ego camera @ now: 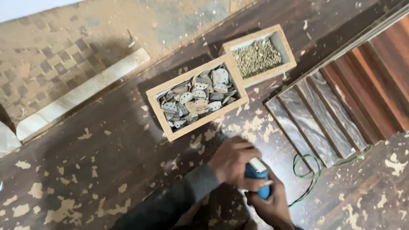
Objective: The person handles a blue corded electric drill at a workbench, repeatedly loosening the chuck to fit and change drill bits and picking small metal fittings from trays. They briefly walk across the workshop and return to continue fitting the bit and handling the metal parts.
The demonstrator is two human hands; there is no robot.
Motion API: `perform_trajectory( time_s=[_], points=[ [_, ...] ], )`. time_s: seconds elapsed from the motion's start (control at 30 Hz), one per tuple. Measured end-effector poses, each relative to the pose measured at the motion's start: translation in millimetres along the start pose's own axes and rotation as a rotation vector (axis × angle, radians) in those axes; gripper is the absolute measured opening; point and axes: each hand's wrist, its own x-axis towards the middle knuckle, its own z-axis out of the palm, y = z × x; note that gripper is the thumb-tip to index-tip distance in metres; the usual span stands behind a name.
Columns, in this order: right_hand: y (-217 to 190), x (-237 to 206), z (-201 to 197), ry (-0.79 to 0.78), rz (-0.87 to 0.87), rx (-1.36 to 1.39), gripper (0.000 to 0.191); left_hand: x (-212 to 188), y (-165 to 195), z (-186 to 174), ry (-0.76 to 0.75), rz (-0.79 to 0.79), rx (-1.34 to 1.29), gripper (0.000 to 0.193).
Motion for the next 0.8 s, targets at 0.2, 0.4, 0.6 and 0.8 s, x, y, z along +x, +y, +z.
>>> perform_trajectory(
  time_s=[0.2, 0.4, 0.6, 0.8],
  points=[
    [-13, 2, 5, 0.039, -0.042, -0.011, 0.096, 5, 6, -17, 0.006, -0.034, -0.057, 0.072],
    [-10, 2, -2, 0.0, -0.131, -0.046, 0.095, 5, 9, -9, 0.05, -0.039, -0.028, 0.058],
    [-9, 4, 3, 0.0, -0.257, -0.01, 0.092, 1, 7, -14, 0.055, -0.061, -0.025, 0.058],
    [-33, 8, 1, -0.019, -0.226, -0.13, 0.09, -2, 1, -10, 0.092, -0.067, -0.053, 0.066]
  ],
)
